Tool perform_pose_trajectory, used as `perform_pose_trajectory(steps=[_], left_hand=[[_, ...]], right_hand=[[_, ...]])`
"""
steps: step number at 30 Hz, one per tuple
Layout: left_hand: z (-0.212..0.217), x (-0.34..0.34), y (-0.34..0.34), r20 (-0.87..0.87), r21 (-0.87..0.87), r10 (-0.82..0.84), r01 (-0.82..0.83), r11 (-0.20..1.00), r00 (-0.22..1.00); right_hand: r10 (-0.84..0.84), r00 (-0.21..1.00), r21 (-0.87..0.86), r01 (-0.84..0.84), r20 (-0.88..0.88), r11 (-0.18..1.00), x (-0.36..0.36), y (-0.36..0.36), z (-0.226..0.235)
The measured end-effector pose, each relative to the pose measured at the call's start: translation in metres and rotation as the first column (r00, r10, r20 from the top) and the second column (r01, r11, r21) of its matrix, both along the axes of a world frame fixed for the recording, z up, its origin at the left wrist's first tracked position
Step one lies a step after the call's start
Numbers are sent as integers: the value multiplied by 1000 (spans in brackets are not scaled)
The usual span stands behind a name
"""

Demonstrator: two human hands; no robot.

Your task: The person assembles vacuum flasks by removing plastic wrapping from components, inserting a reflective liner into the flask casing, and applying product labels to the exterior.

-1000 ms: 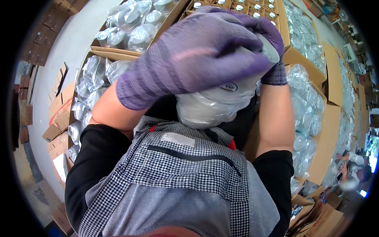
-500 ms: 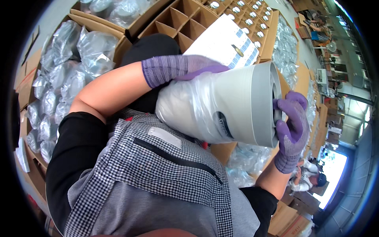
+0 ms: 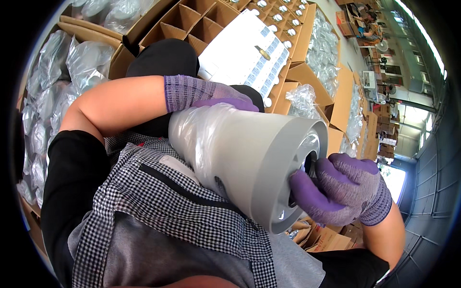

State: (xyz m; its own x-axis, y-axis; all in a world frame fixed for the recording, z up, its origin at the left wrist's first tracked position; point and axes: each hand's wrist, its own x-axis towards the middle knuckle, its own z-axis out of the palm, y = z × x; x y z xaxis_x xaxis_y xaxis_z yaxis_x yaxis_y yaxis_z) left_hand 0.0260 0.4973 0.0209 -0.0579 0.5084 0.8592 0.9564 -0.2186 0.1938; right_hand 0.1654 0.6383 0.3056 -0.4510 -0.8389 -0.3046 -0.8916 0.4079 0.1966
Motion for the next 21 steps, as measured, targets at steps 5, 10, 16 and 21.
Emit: perform_pose_trajectory(steps=[5,10,16,21], left_hand=[[11,-2,9,41,-4,-103,103,995,994],[19,-1,5,78,-10,-97,98,995,992],[30,-7,15,312,6,-182,190,982,933],[57,-10,-15,778,240,-272,132,962,567]], right_hand=[[213,977,-149,-215,-30,965,-16,5,-18],[125,979,-59,-117,159,991,-36,-8,-14],[-433,844,-342,527,317,778,-36,13,-48],[-521,792,-463,609,317,644,-61,18,-71]])
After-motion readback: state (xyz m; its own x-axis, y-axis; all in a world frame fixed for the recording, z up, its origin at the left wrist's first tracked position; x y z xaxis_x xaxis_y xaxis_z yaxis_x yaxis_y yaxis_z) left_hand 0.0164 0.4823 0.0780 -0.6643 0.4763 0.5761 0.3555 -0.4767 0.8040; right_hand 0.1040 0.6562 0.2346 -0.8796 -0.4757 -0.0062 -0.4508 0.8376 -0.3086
